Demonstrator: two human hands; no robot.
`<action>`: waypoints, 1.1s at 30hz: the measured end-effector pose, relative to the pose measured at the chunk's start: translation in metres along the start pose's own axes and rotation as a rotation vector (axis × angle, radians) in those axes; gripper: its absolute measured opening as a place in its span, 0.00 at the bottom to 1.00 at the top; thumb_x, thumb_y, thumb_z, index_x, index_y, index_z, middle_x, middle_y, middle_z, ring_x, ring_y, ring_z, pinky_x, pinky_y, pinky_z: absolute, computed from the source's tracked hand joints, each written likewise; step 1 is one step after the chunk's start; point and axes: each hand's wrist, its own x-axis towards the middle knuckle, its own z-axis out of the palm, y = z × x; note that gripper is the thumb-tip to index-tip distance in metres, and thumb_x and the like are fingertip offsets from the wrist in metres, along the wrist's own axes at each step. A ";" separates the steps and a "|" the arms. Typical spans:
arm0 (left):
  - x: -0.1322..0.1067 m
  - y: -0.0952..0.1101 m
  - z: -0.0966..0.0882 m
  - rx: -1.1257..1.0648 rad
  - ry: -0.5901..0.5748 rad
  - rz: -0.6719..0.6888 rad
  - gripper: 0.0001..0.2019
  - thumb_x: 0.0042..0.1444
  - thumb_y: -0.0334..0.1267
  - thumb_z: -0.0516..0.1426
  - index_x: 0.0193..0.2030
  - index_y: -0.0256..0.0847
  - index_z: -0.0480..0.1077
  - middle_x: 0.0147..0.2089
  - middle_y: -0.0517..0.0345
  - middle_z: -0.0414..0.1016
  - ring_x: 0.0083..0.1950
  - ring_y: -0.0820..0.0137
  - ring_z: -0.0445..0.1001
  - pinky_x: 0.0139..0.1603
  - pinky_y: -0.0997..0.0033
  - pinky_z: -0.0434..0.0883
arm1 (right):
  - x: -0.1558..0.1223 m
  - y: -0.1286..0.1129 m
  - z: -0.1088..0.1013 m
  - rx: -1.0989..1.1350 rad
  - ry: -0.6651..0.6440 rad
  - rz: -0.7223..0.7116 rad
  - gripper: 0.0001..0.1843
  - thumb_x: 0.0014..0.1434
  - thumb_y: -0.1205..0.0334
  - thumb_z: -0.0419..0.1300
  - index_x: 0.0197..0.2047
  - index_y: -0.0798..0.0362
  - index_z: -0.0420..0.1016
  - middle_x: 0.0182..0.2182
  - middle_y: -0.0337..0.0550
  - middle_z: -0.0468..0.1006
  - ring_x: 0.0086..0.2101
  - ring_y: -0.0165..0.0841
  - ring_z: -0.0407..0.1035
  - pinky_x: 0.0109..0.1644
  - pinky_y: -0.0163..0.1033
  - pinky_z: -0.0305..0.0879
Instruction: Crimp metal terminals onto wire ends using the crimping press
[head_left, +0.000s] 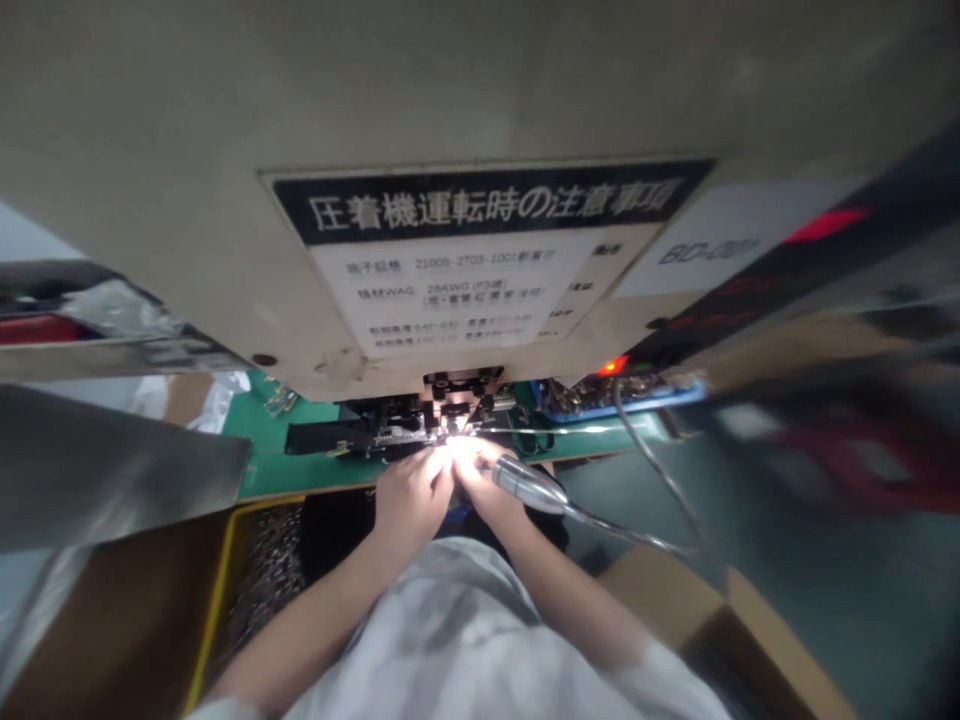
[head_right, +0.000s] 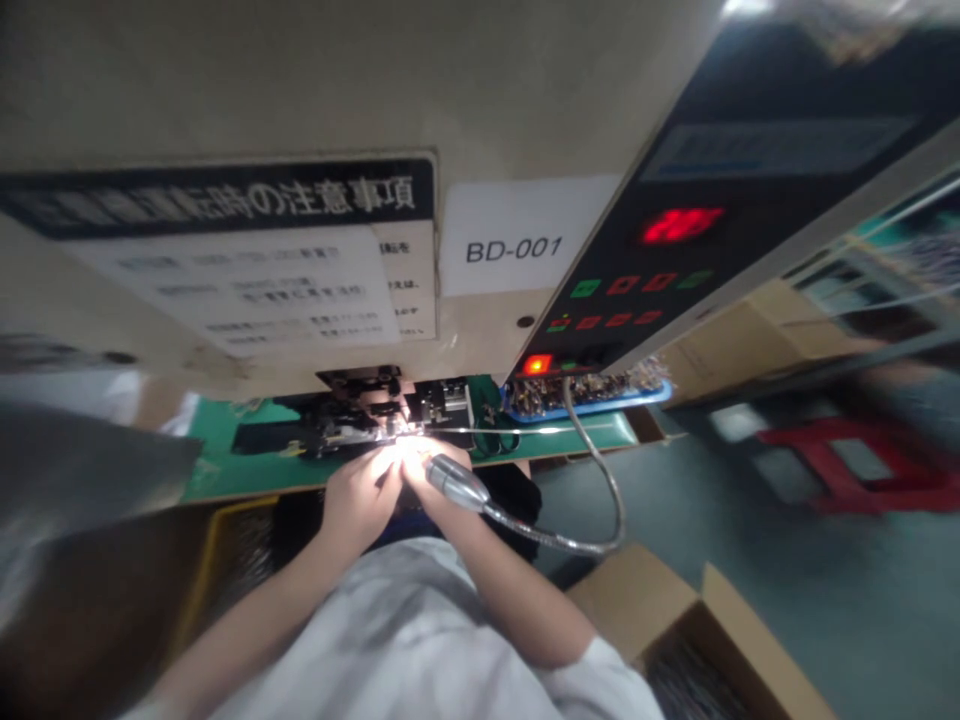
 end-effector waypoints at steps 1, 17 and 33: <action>0.000 0.000 0.000 0.003 -0.003 -0.010 0.11 0.61 0.32 0.53 0.42 0.39 0.77 0.42 0.50 0.82 0.40 0.62 0.81 0.40 0.67 0.77 | 0.000 0.000 0.000 -0.004 -0.004 0.000 0.10 0.55 0.61 0.64 0.41 0.52 0.82 0.36 0.43 0.84 0.36 0.38 0.79 0.44 0.42 0.77; -0.005 -0.002 0.003 -0.082 -0.086 -0.099 0.12 0.60 0.34 0.53 0.45 0.41 0.77 0.43 0.52 0.82 0.42 0.63 0.81 0.44 0.68 0.77 | -0.002 0.006 0.007 -0.070 0.013 0.055 0.09 0.54 0.57 0.64 0.37 0.52 0.80 0.24 0.38 0.77 0.27 0.32 0.72 0.33 0.36 0.72; -0.003 -0.003 0.006 -0.341 -0.071 -0.217 0.11 0.61 0.34 0.52 0.40 0.37 0.76 0.39 0.51 0.82 0.41 0.65 0.81 0.45 0.69 0.76 | -0.005 -0.003 0.005 0.043 0.043 0.072 0.08 0.53 0.58 0.65 0.31 0.53 0.75 0.28 0.39 0.77 0.29 0.32 0.72 0.35 0.37 0.72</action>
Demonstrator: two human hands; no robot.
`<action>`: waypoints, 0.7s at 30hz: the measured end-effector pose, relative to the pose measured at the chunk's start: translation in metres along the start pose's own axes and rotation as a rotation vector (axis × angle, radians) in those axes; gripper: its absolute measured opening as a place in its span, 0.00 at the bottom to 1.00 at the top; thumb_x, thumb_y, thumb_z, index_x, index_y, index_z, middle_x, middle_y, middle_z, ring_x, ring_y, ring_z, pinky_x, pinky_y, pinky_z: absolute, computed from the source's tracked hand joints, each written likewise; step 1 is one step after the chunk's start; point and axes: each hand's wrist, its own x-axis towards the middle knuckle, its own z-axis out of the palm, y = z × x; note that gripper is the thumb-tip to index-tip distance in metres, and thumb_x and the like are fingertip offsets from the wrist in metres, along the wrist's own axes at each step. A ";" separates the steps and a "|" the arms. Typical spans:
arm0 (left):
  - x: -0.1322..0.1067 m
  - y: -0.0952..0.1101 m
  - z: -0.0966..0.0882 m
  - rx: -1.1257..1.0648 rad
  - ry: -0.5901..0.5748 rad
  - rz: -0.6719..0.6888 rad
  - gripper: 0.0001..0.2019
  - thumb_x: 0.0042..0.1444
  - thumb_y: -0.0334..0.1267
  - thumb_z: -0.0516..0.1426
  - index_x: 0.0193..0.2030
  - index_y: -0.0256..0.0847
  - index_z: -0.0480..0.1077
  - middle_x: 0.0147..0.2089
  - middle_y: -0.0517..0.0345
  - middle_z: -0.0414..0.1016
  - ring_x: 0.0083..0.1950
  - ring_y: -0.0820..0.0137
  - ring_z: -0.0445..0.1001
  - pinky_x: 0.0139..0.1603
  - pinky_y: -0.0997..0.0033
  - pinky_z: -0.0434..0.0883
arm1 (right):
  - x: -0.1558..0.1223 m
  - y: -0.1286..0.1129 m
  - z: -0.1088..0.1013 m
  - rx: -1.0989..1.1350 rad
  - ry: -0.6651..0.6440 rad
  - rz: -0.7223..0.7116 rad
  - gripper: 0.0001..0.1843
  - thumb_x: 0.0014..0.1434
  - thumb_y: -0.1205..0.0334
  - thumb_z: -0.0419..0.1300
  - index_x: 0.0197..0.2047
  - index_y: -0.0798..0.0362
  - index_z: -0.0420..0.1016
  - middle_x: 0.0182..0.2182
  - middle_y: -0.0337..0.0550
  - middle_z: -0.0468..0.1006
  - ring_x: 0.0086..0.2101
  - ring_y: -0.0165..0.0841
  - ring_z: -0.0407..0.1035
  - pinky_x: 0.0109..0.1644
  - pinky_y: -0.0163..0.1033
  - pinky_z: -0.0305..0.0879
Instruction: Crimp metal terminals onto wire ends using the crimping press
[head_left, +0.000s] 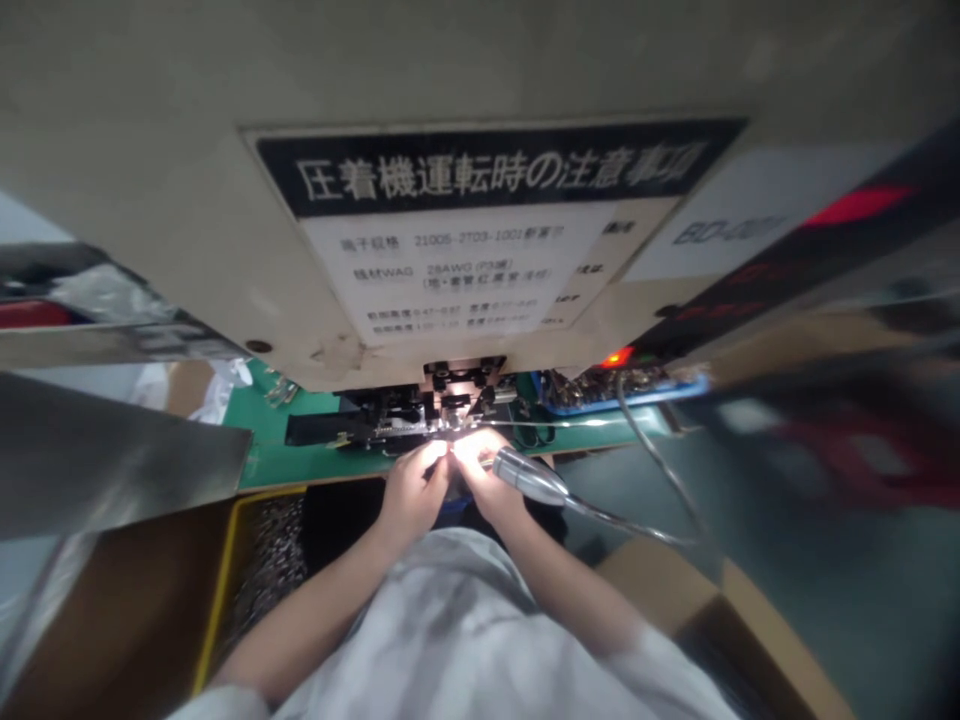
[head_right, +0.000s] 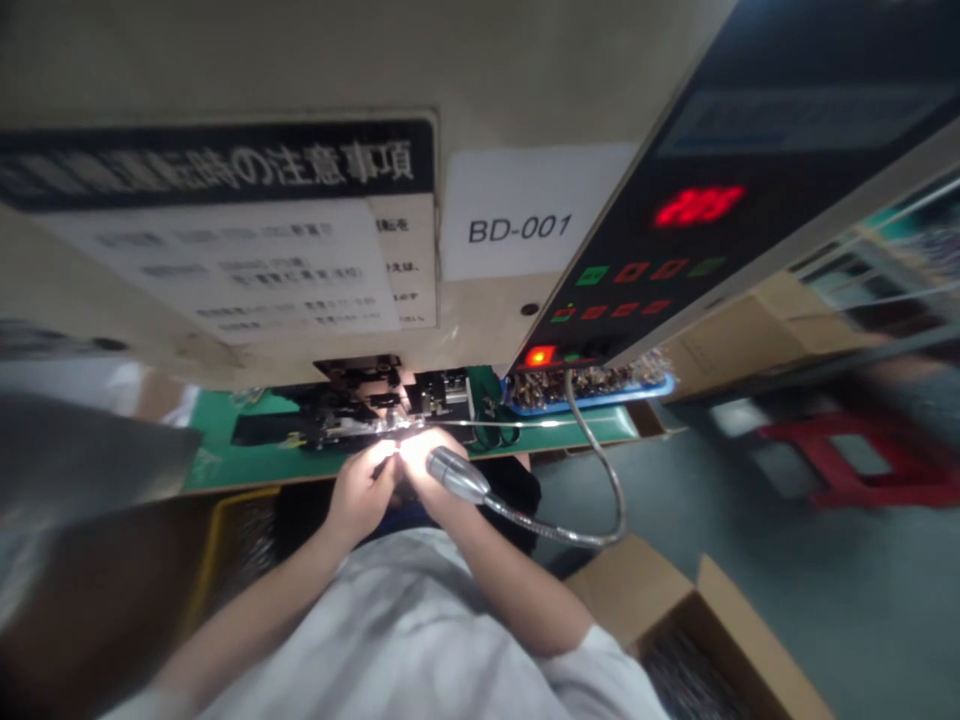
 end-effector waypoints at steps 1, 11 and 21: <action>0.000 -0.001 0.000 0.007 0.010 0.018 0.11 0.61 0.34 0.52 0.40 0.37 0.76 0.39 0.50 0.82 0.41 0.65 0.81 0.45 0.69 0.76 | 0.000 0.000 0.000 -0.014 0.003 -0.005 0.07 0.53 0.58 0.65 0.32 0.53 0.75 0.28 0.39 0.78 0.29 0.32 0.72 0.35 0.38 0.72; -0.002 -0.004 0.005 0.177 0.050 0.137 0.11 0.61 0.33 0.53 0.43 0.41 0.78 0.41 0.51 0.82 0.42 0.65 0.81 0.44 0.69 0.76 | 0.002 0.009 -0.001 -0.110 0.010 -0.042 0.10 0.55 0.58 0.64 0.40 0.52 0.80 0.35 0.44 0.82 0.34 0.38 0.77 0.43 0.44 0.76; -0.001 -0.002 0.004 0.266 0.080 0.140 0.11 0.60 0.32 0.53 0.42 0.40 0.78 0.41 0.51 0.82 0.41 0.64 0.81 0.43 0.69 0.77 | 0.002 0.009 -0.001 -0.057 -0.033 -0.085 0.08 0.56 0.60 0.63 0.39 0.51 0.82 0.37 0.43 0.84 0.39 0.38 0.78 0.49 0.45 0.76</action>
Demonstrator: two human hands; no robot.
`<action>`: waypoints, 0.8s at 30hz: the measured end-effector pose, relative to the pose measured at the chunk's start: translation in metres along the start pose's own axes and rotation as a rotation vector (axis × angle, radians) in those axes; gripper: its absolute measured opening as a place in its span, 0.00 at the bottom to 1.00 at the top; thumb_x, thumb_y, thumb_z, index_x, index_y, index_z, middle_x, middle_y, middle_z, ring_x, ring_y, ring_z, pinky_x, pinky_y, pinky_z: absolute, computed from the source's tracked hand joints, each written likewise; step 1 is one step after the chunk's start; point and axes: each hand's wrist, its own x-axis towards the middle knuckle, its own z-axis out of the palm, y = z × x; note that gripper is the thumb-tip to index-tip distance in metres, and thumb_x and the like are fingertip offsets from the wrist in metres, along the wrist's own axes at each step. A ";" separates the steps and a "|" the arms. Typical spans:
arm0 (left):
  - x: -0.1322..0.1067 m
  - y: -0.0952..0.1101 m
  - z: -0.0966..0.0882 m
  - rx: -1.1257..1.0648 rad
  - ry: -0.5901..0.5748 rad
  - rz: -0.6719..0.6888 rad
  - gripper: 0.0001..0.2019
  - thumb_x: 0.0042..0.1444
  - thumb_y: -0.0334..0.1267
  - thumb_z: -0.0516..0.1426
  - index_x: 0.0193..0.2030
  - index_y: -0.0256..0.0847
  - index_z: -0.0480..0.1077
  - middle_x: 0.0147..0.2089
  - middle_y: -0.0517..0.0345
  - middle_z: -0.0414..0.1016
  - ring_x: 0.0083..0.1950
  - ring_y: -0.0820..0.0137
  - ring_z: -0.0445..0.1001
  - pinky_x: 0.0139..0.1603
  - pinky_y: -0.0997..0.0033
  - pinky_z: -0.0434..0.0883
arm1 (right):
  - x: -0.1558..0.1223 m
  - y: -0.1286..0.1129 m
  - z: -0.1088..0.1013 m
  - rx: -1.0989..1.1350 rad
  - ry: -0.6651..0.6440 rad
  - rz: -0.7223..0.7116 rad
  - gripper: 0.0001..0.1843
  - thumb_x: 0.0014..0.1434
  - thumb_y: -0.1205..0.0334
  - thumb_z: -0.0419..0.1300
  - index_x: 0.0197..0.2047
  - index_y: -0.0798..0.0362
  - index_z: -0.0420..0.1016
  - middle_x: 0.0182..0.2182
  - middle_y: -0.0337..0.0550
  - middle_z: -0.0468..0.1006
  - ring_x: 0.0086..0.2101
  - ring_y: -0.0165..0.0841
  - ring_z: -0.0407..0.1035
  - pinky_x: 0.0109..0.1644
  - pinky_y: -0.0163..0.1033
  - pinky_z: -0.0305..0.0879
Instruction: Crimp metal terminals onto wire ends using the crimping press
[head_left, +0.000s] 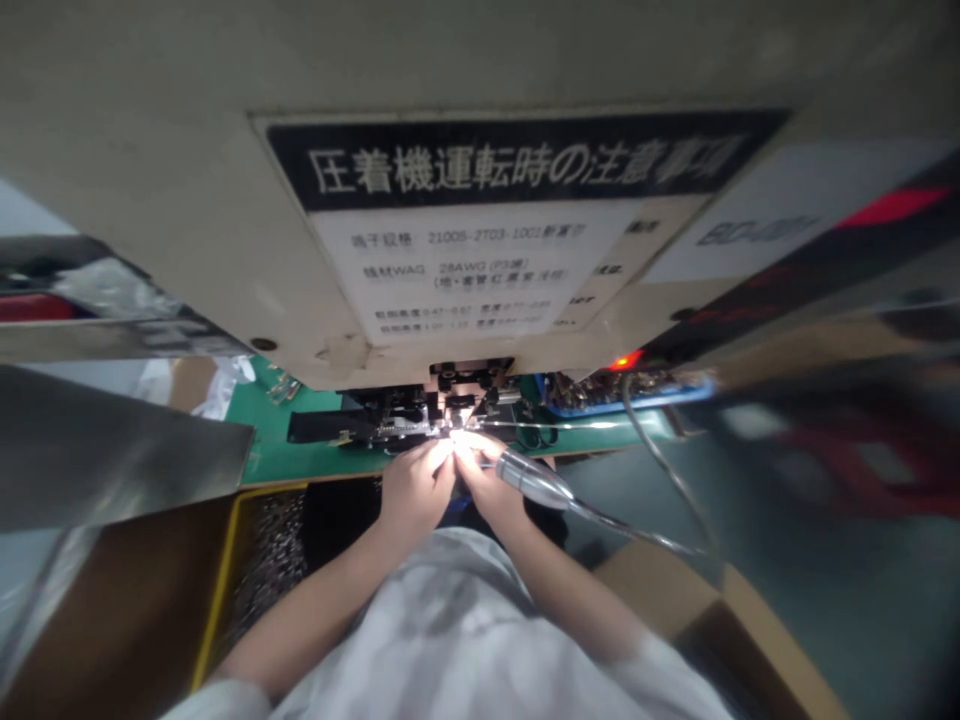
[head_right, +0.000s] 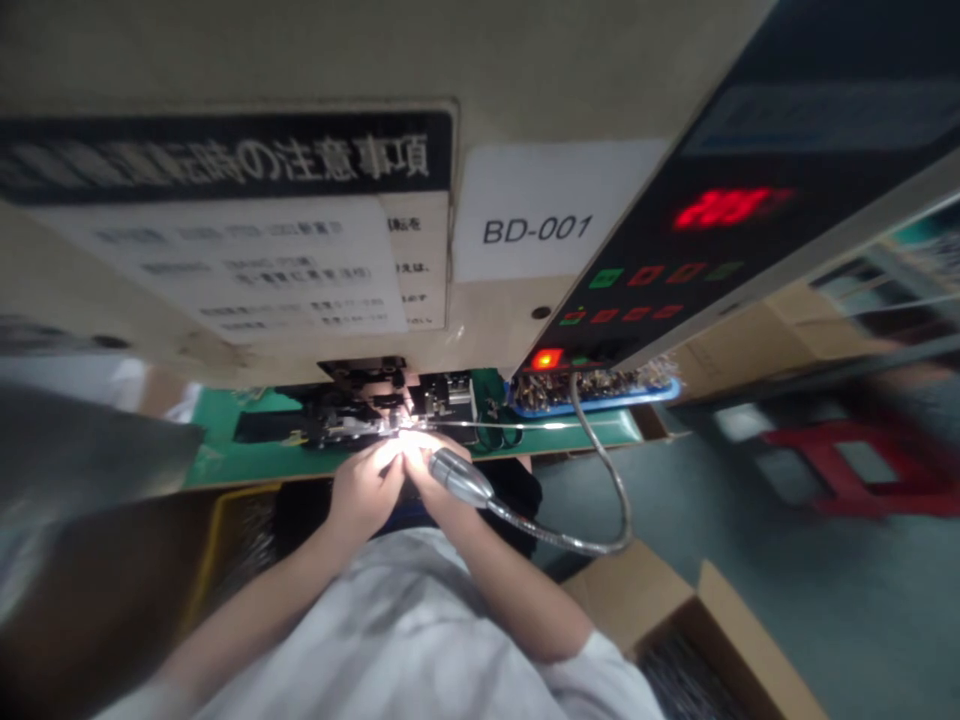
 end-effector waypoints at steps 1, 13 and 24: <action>0.000 0.001 -0.001 0.006 0.003 0.011 0.11 0.60 0.32 0.53 0.41 0.40 0.78 0.41 0.50 0.82 0.40 0.65 0.81 0.43 0.69 0.77 | 0.000 0.000 0.000 0.019 -0.010 0.005 0.08 0.57 0.61 0.63 0.39 0.51 0.82 0.38 0.44 0.84 0.39 0.38 0.78 0.50 0.45 0.75; 0.005 0.005 -0.003 0.066 -0.006 0.016 0.11 0.59 0.31 0.53 0.41 0.41 0.78 0.41 0.51 0.82 0.39 0.65 0.81 0.41 0.71 0.77 | 0.001 0.001 -0.003 0.067 -0.034 0.056 0.11 0.57 0.58 0.64 0.44 0.50 0.81 0.40 0.43 0.83 0.41 0.39 0.78 0.50 0.46 0.75; 0.001 0.002 -0.007 0.005 -0.045 -0.002 0.12 0.60 0.31 0.52 0.42 0.40 0.77 0.41 0.51 0.82 0.40 0.65 0.80 0.42 0.70 0.76 | -0.003 0.003 0.004 -0.049 0.057 0.127 0.10 0.54 0.56 0.66 0.38 0.51 0.79 0.24 0.37 0.78 0.25 0.32 0.72 0.30 0.37 0.72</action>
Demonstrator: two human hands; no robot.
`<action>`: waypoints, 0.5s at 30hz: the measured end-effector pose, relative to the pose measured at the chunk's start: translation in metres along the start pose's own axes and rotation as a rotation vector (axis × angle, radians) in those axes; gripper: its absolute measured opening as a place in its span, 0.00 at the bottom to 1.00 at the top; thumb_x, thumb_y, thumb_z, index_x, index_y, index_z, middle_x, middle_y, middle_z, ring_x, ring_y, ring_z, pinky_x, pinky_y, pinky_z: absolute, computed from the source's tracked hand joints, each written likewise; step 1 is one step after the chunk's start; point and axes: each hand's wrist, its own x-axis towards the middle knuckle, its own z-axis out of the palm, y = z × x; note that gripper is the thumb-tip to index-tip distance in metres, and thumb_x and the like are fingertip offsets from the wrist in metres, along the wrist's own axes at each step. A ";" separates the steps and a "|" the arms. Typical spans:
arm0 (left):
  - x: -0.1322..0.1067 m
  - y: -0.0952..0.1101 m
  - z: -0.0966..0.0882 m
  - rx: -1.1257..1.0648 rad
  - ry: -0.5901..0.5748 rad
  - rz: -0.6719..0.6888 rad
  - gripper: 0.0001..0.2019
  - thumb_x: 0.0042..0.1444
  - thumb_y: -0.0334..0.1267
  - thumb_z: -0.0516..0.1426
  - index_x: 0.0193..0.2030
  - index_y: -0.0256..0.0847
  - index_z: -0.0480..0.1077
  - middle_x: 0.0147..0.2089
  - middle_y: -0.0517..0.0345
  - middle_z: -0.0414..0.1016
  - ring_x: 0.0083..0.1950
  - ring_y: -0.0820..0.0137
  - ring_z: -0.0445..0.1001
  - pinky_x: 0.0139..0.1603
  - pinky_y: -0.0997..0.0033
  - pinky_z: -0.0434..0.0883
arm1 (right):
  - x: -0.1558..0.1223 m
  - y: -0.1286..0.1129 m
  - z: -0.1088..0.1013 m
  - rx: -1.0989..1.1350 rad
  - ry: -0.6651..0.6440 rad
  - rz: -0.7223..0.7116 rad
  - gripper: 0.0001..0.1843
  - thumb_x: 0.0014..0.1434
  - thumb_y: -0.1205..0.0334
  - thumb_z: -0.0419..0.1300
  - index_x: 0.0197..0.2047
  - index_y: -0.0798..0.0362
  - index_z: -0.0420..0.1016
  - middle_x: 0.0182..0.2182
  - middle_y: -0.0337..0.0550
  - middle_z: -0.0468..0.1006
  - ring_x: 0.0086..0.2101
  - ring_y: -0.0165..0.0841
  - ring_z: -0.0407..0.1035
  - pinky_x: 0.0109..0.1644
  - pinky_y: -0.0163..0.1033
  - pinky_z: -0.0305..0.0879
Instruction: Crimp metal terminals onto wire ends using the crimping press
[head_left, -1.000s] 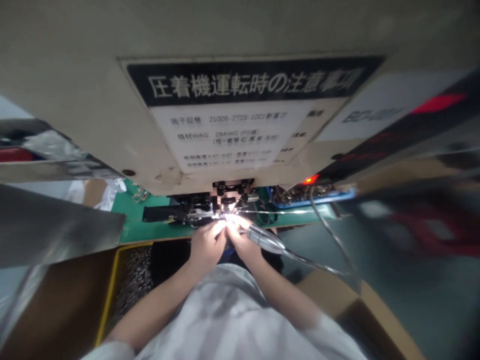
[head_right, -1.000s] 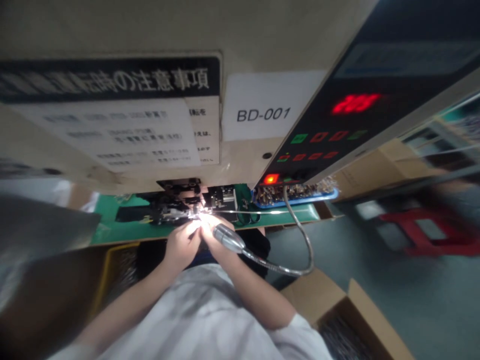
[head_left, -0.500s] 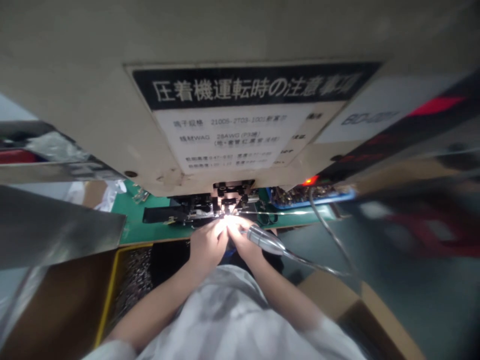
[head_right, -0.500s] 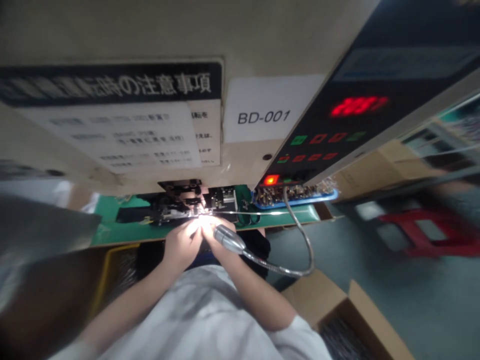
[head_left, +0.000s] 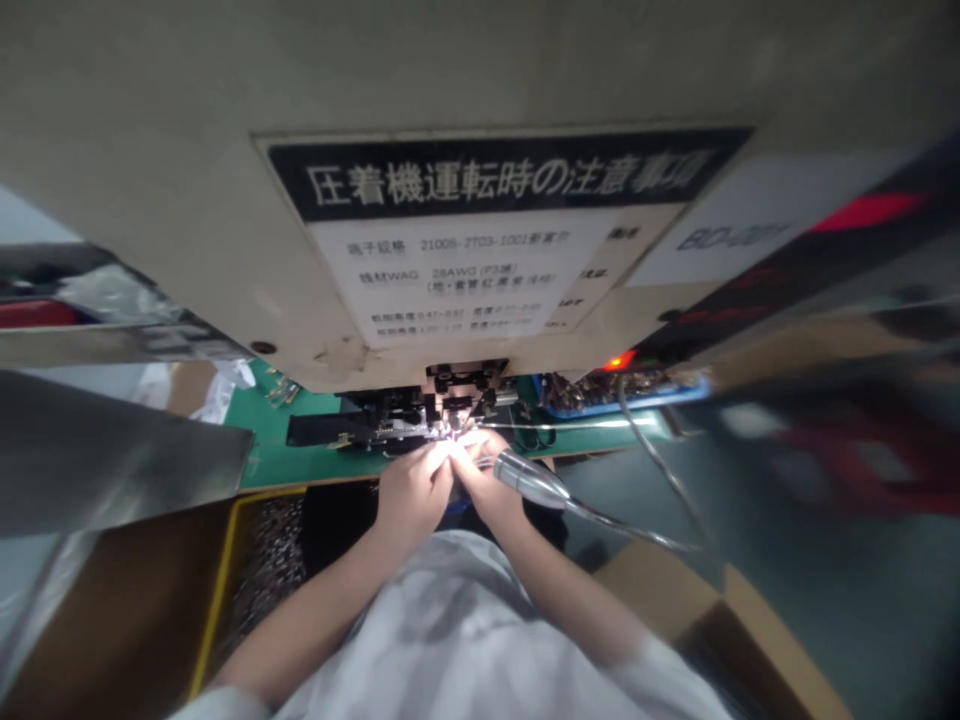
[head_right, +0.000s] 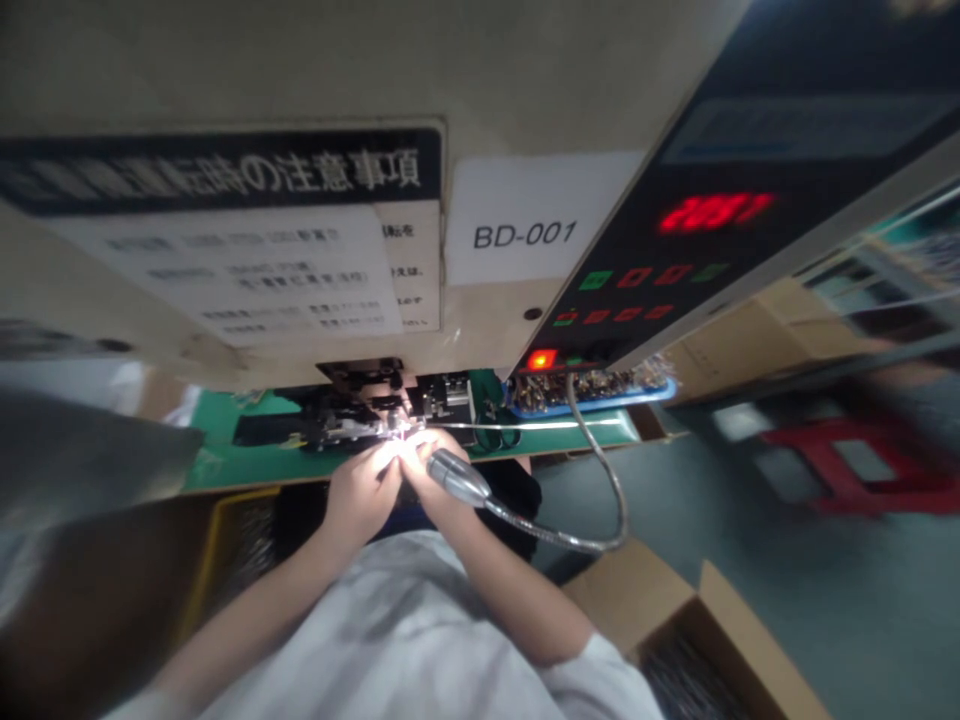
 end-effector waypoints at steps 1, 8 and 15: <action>0.000 0.000 -0.001 -0.016 -0.007 0.008 0.12 0.60 0.31 0.52 0.42 0.40 0.77 0.42 0.52 0.82 0.41 0.65 0.80 0.42 0.70 0.76 | 0.001 -0.001 -0.001 -0.002 -0.014 -0.009 0.10 0.53 0.56 0.66 0.38 0.50 0.79 0.24 0.37 0.77 0.25 0.32 0.72 0.30 0.37 0.72; 0.003 0.000 -0.006 -0.088 -0.133 -0.081 0.12 0.60 0.34 0.53 0.45 0.41 0.77 0.44 0.53 0.82 0.43 0.63 0.81 0.43 0.68 0.77 | 0.005 -0.002 -0.002 -0.018 -0.034 -0.071 0.06 0.53 0.59 0.64 0.31 0.52 0.77 0.27 0.40 0.78 0.28 0.34 0.73 0.34 0.38 0.72; 0.004 0.003 -0.008 -0.040 -0.102 -0.064 0.13 0.61 0.33 0.52 0.45 0.41 0.78 0.44 0.52 0.82 0.44 0.63 0.81 0.45 0.68 0.76 | 0.002 -0.002 -0.001 0.014 -0.014 -0.071 0.10 0.52 0.59 0.65 0.38 0.53 0.81 0.33 0.44 0.83 0.33 0.36 0.77 0.42 0.42 0.75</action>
